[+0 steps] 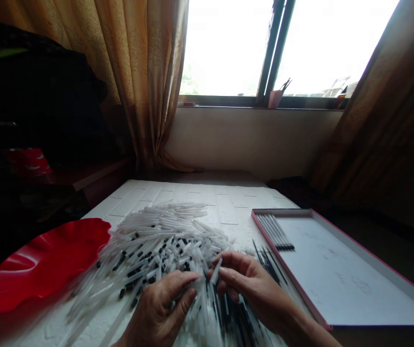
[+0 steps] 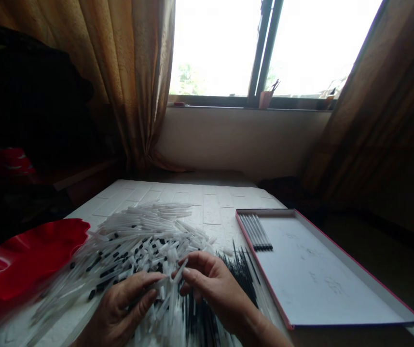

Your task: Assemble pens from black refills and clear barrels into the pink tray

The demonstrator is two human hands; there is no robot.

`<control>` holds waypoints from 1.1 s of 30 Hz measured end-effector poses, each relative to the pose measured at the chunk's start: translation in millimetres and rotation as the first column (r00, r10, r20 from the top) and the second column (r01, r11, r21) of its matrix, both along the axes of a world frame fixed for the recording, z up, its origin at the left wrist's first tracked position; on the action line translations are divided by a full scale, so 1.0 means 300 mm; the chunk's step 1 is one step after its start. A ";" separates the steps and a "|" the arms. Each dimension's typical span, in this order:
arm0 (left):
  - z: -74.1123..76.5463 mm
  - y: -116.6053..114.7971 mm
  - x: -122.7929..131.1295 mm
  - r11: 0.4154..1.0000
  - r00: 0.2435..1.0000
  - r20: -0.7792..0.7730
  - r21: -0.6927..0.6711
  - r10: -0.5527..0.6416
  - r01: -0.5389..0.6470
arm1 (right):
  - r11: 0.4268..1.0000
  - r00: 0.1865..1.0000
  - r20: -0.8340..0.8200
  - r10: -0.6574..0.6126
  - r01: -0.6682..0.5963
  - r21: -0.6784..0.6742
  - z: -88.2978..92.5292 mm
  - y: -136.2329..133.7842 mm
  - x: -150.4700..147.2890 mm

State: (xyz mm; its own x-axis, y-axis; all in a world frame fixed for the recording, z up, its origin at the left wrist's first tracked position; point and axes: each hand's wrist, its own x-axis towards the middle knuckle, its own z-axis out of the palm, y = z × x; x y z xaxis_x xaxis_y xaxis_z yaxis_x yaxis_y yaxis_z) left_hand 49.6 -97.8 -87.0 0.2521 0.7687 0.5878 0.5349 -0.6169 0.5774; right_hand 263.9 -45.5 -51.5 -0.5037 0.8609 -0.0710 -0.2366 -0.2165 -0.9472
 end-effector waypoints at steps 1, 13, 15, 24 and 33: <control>0.000 0.000 0.000 1.000 1.000 -0.008 0.010 0.003 -0.003 | 0.999 1.000 -0.024 -0.003 0.002 -0.035 -0.001 0.000 -0.004; 0.014 -0.011 0.005 1.000 1.000 -0.004 -0.013 0.014 -0.014 | 0.983 0.997 0.004 -0.078 0.077 -0.169 -0.015 0.001 -0.017; 0.013 -0.009 0.003 0.999 1.000 0.004 -0.026 0.020 -0.020 | 0.996 0.993 0.076 -0.086 0.088 -0.020 -0.019 0.001 -0.013; 0.010 -0.011 -0.003 0.996 0.999 0.016 -0.069 0.049 -0.047 | 0.840 0.908 0.350 -0.229 0.002 0.543 -0.008 -0.023 0.006; 0.003 -0.010 -0.003 0.998 0.997 -0.048 -0.037 0.053 -0.054 | 0.652 0.871 0.347 -0.348 -0.041 0.757 0.007 -0.026 0.007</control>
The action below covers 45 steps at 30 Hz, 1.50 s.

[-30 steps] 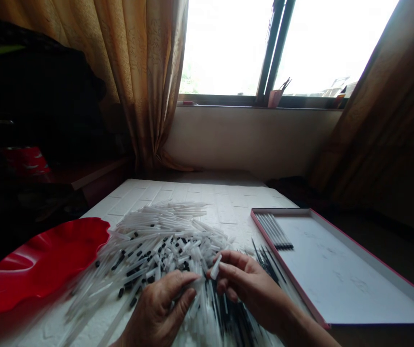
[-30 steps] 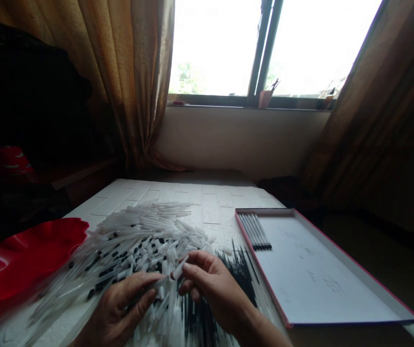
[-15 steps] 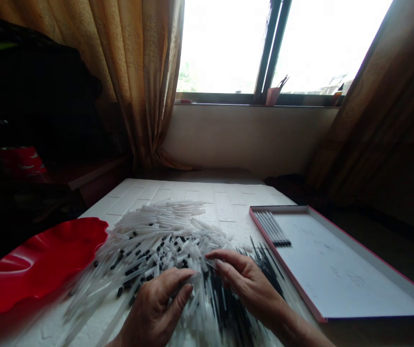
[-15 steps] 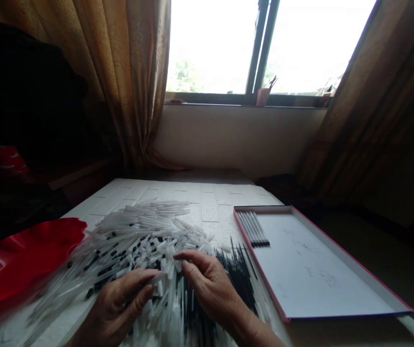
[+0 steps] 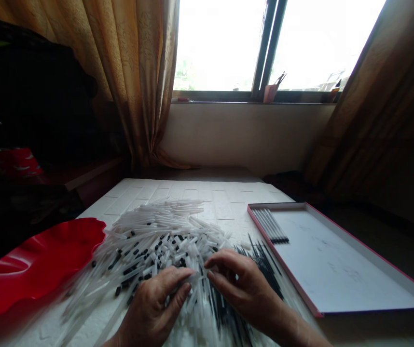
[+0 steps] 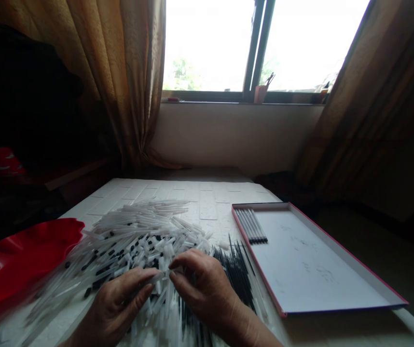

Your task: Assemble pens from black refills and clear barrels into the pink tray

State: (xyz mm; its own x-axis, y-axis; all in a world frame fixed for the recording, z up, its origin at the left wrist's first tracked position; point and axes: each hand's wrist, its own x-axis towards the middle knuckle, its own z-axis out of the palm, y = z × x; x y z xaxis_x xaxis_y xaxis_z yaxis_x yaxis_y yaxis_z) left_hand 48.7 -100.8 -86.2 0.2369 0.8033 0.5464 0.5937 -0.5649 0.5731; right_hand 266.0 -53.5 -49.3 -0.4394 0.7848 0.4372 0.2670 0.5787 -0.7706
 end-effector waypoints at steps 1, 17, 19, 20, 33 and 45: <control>-0.002 0.000 0.000 1.000 1.000 -0.006 -0.006 -0.002 0.002 | 1.000 1.000 0.011 0.002 -0.002 0.013 0.002 -0.001 0.000; 0.014 -0.004 0.014 0.999 0.999 -0.042 -0.034 -0.028 0.027 | 0.993 0.998 0.020 0.061 -0.063 0.099 -0.001 -0.009 -0.007; 0.022 -0.005 0.016 1.000 0.999 -0.049 -0.014 -0.022 0.021 | 0.992 0.998 0.035 0.047 -0.051 0.117 -0.008 -0.006 -0.007; 0.025 -0.005 0.016 1.000 0.999 -0.050 -0.001 -0.019 0.019 | 0.991 0.998 0.047 0.034 -0.040 0.131 -0.012 -0.005 -0.007; 0.036 -0.005 0.017 0.999 0.991 -0.128 -0.029 -0.039 0.036 | 0.943 0.991 0.111 0.074 -0.106 0.314 -0.018 -0.003 -0.002; 0.021 0.003 0.015 0.999 0.986 -0.163 -0.011 -0.047 0.045 | 0.896 0.984 0.135 0.117 -0.163 0.413 -0.021 0.001 0.002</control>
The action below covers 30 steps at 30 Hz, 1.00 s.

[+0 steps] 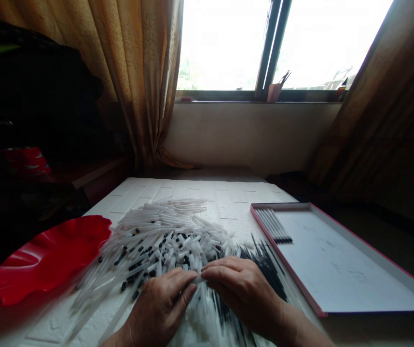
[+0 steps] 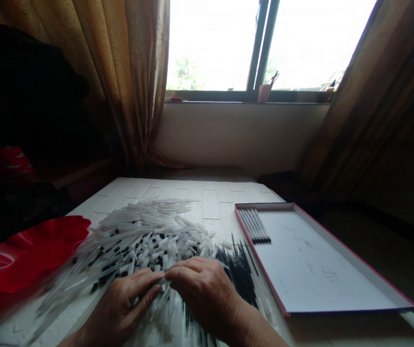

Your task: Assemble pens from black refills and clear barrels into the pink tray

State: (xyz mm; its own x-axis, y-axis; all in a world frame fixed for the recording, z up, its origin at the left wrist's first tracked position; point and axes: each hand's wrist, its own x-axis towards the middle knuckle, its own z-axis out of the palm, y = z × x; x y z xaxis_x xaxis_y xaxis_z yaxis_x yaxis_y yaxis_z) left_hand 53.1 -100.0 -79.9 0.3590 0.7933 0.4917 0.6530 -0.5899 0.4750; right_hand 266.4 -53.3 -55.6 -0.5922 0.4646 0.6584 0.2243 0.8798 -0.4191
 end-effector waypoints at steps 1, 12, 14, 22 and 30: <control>-0.001 0.000 0.000 1.000 1.000 0.000 0.005 -0.003 0.003 | 1.000 1.000 -0.012 0.013 -0.013 0.012 0.001 0.002 -0.002; 0.008 -0.009 0.003 0.999 0.999 0.050 0.033 -0.008 0.006 | 1.000 1.000 -0.007 -0.021 0.021 -0.021 -0.005 0.006 0.009; -0.001 -0.009 0.002 1.000 0.998 0.064 0.004 -0.012 0.011 | 1.000 1.000 0.001 0.015 -0.015 -0.004 0.000 0.006 0.008; 0.013 -0.011 0.001 1.000 0.998 0.062 0.018 -0.018 0.017 | 0.992 0.999 -0.002 -0.045 0.045 -0.118 -0.009 0.020 0.012; 0.025 -0.017 -0.007 0.995 0.999 0.033 0.095 0.004 -0.007 | 0.940 0.998 -0.040 -0.041 0.025 -0.340 -0.015 0.022 0.011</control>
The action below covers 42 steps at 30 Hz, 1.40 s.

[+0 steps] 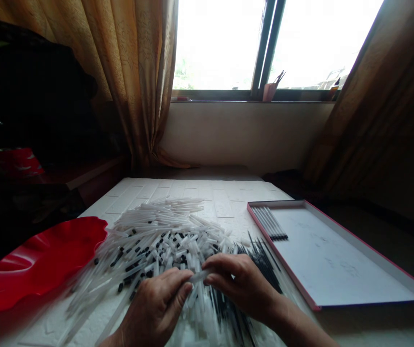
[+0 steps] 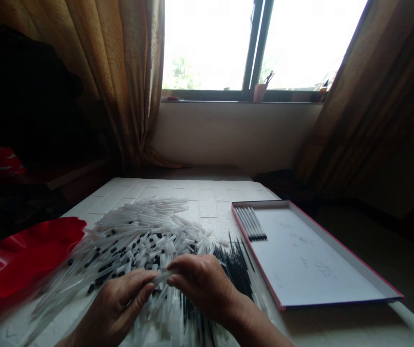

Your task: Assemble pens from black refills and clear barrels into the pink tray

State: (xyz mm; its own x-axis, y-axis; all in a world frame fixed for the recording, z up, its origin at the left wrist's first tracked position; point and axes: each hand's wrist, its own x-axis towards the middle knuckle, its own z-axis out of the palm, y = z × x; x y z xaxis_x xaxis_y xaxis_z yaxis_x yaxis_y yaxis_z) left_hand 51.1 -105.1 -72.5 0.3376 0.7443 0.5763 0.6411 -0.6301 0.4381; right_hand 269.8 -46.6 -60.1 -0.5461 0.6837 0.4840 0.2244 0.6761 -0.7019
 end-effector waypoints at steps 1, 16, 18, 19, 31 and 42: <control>0.001 0.000 0.000 1.000 1.000 0.006 0.000 -0.006 0.006 | 0.999 1.000 -0.011 0.014 -0.015 -0.037 0.002 -0.001 -0.001; -0.003 -0.002 -0.004 0.997 0.990 0.123 -0.025 0.069 -0.066 | 0.934 0.991 -0.120 0.060 -0.098 -0.344 0.029 0.021 0.027; -0.012 0.002 -0.015 0.991 0.977 0.170 -0.004 0.132 -0.133 | 0.941 0.997 0.004 0.081 -0.075 -0.329 0.043 0.037 0.055; -0.017 0.004 -0.019 0.988 0.971 0.184 0.001 0.152 -0.154 | 0.955 0.995 0.083 0.059 -0.032 -0.296 0.048 0.047 0.069; -0.024 0.027 -0.079 0.966 0.916 0.307 -0.062 0.257 -0.251 | 0.965 0.931 0.254 -0.262 0.258 0.050 0.051 0.098 0.145; 0.008 0.057 -0.095 0.922 0.843 0.387 -0.055 0.373 -0.383 | 0.980 0.862 0.503 -0.065 -0.041 0.197 0.033 0.028 -0.036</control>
State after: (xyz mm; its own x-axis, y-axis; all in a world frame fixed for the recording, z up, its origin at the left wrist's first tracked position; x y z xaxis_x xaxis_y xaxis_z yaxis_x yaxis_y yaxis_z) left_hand 22.5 -87.9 -70.2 -0.2179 0.7536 0.6202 0.6166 -0.3863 0.6860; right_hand 259.0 -38.1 -50.3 -0.7432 0.6133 0.2673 0.5208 0.7811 -0.3444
